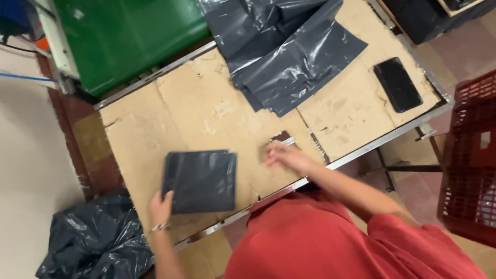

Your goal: Folding large plastic bags into smaller rectangles and stacking them on a workbench

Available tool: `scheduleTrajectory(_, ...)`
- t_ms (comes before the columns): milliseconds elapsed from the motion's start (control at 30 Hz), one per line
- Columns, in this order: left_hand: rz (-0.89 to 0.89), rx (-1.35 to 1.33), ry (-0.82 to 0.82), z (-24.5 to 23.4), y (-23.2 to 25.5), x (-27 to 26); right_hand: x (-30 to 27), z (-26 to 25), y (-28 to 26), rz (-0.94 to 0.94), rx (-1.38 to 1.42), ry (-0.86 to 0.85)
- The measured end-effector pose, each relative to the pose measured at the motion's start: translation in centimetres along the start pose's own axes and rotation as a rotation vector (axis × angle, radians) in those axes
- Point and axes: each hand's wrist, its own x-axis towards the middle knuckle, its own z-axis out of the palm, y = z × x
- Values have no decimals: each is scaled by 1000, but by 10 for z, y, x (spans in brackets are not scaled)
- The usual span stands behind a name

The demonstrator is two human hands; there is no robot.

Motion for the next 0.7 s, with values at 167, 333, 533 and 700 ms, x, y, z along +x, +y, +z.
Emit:
scheduleTrajectory(167, 97, 744, 493, -17, 99, -23, 47, -203, -88, -586, -309, 474)
scheduleTrajectory(333, 311, 465, 452, 134, 236, 72, 114, -334, -215, -660, -574, 791)
scheduleTrajectory(533, 124, 82, 137, 242, 366, 148, 165, -368, -316, -572, -762, 707)
scheduleTrajectory(700, 83, -146, 127, 270, 392, 147, 158, -359, -321, -380, -820, 612)
